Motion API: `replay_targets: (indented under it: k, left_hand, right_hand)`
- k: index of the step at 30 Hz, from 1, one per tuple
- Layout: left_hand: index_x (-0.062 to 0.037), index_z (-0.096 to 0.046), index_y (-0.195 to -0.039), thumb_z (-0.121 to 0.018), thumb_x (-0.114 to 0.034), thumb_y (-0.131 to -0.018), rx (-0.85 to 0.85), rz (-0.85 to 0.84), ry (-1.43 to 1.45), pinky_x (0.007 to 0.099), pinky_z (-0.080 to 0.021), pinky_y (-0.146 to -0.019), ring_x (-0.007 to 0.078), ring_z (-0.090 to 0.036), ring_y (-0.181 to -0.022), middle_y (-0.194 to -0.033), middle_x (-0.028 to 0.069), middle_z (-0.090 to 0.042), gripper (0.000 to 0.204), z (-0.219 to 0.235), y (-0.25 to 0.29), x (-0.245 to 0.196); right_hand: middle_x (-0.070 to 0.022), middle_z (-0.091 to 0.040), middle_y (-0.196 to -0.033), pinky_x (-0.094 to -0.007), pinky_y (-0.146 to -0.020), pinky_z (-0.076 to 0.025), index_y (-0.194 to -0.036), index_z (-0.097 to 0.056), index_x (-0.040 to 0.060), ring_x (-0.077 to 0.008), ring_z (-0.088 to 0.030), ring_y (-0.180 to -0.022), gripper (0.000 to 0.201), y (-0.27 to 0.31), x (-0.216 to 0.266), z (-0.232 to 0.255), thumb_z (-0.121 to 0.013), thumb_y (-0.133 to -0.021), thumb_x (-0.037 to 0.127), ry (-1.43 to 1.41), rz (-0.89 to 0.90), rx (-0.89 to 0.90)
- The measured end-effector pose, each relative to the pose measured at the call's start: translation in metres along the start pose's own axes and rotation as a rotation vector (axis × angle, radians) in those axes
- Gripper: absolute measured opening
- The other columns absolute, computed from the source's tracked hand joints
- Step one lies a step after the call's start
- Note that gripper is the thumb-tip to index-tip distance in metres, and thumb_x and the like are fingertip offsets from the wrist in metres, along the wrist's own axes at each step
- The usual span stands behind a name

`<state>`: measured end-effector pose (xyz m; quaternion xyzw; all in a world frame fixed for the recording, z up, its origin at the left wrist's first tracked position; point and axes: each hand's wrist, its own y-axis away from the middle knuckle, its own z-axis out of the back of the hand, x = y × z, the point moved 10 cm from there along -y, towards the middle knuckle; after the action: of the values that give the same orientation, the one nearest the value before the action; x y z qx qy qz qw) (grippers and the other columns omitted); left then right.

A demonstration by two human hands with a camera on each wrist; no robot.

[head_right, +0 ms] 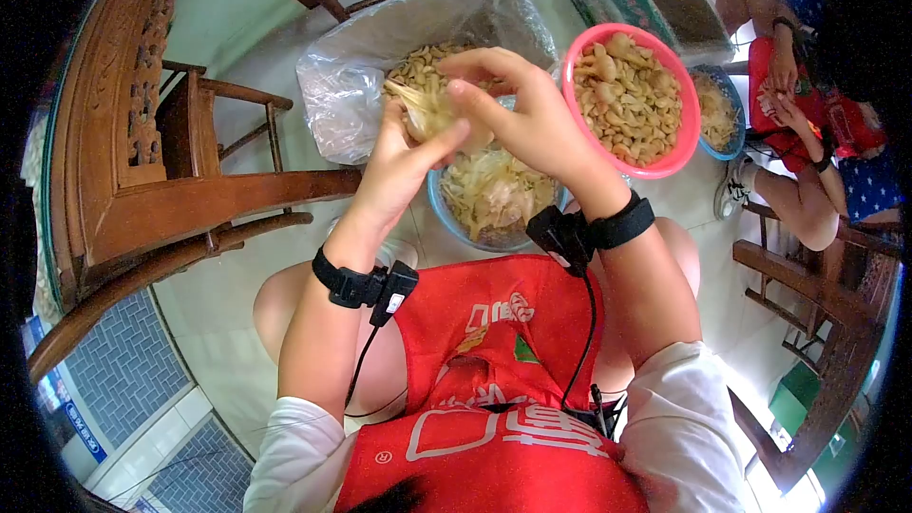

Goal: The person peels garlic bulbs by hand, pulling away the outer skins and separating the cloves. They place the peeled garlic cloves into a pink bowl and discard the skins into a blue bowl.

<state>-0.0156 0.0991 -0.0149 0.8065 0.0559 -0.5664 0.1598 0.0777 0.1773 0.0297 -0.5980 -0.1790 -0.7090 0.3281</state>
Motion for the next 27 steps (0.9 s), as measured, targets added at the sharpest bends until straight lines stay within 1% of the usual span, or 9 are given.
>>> replay_targets:
  k: [5,7,11,13,14,16,19,23,27]
  left_hand:
    - [0.0022,-0.046,-0.117,-0.079,-0.011,-0.075,0.146,-0.007,0.013,0.0267,-0.05,-0.083,0.0136,-0.059,-0.098,-0.11,0.0088,-0.057,0.055,-0.011,0.0,-0.005]
    - [0.0016,-0.044,-0.122,-0.078,-0.017,-0.078,0.21,0.009,-0.05,0.0272,-0.049,-0.084,0.0146,-0.059,-0.097,-0.111,0.0087,-0.058,0.059,-0.013,0.0,-0.001]
    - [0.0013,-0.046,-0.118,-0.075,-0.023,-0.081,0.101,0.026,-0.221,0.0279,-0.048,-0.084,0.0148,-0.058,-0.097,-0.109,0.0087,-0.058,0.052,-0.004,0.006,0.01]
    - [-0.0008,-0.047,-0.12,-0.07,-0.024,-0.085,0.091,0.027,-0.399,0.0263,-0.044,-0.087,0.0109,-0.053,-0.103,-0.108,0.0049,-0.056,0.048,-0.003,0.007,0.009]
    - [-0.0008,-0.047,-0.12,-0.07,-0.024,-0.085,0.09,0.03,-0.4,0.0263,-0.044,-0.087,0.0109,-0.053,-0.103,-0.108,0.0049,-0.056,0.048,-0.003,0.008,0.007]
    - [-0.0015,-0.047,-0.12,-0.068,-0.026,-0.088,0.151,0.045,-0.31,0.0255,-0.043,-0.087,0.0107,-0.052,-0.101,-0.107,0.0038,-0.056,0.046,-0.008,0.007,0.005]
    - [-0.001,-0.047,-0.116,-0.068,-0.027,-0.087,0.198,-0.02,-0.192,0.026,-0.047,-0.081,0.0112,-0.056,-0.094,-0.105,0.0062,-0.058,0.044,-0.014,0.004,-0.002]
    - [-0.001,-0.048,-0.117,-0.067,-0.026,-0.088,0.217,0.029,-0.086,0.0254,-0.046,-0.082,0.0104,-0.055,-0.095,-0.105,0.0049,-0.057,0.044,-0.018,0.007,-0.006]
    - [0.0002,-0.047,-0.119,-0.069,-0.027,-0.086,0.239,0.082,-0.041,0.0254,-0.046,-0.083,0.0104,-0.054,-0.097,-0.106,0.0045,-0.056,0.048,-0.017,0.01,0.005]
  right_hand:
    - [-0.0059,-0.063,-0.105,-0.0294,-0.079,-0.046,-0.107,-0.065,0.005,-0.0157,-0.059,-0.095,0.025,0.001,0.001,-0.004,-0.064,-0.087,0.019,0.031,-0.052,0.123]
    - [-0.0061,-0.063,-0.103,-0.0282,-0.077,-0.046,-0.099,-0.067,0.0043,-0.0149,-0.059,-0.095,0.02,0.001,0.007,-0.006,-0.067,-0.085,0.018,0.082,0.051,0.166]
    - [-0.0049,-0.065,-0.097,-0.0282,-0.074,-0.046,-0.092,-0.066,0.0035,-0.0154,-0.06,-0.091,0.016,0.001,0.007,-0.01,-0.069,-0.083,0.017,0.039,0.078,0.145]
    - [-0.0028,-0.064,-0.082,-0.0255,-0.068,-0.046,-0.088,-0.065,0.0018,-0.0122,-0.059,-0.079,0.015,0.001,0.0,-0.013,-0.069,-0.083,0.016,0.064,0.006,0.134]
    - [-0.0028,-0.064,-0.082,-0.0255,-0.068,-0.046,-0.088,-0.065,0.0018,-0.0122,-0.059,-0.079,0.015,0.002,-0.001,-0.013,-0.069,-0.083,0.016,0.061,0.004,0.135]
    - [0.0024,-0.058,-0.077,-0.0214,-0.068,-0.044,-0.084,-0.061,0.0005,-0.0049,-0.054,-0.076,0.011,0.003,-0.017,-0.009,-0.065,-0.087,0.01,-0.027,-0.172,0.11]
    - [0.0046,-0.055,-0.074,-0.0202,-0.067,-0.043,-0.08,-0.06,0.0011,-0.0028,-0.052,-0.074,0.014,0.001,-0.011,-0.005,-0.066,-0.087,0.011,-0.105,-0.177,0.094]
    - [0.0046,-0.056,-0.072,-0.0195,-0.067,-0.043,-0.079,-0.061,0.0017,-0.0027,-0.052,-0.074,0.014,0.001,-0.014,-0.002,-0.067,-0.087,0.011,-0.14,-0.179,0.069]
    - [-0.0016,-0.064,-0.08,-0.0227,-0.068,-0.046,-0.088,-0.067,-0.0009,-0.0066,-0.057,-0.074,0.015,0.0,-0.014,-0.006,-0.071,-0.083,0.013,-0.205,-0.184,0.153]
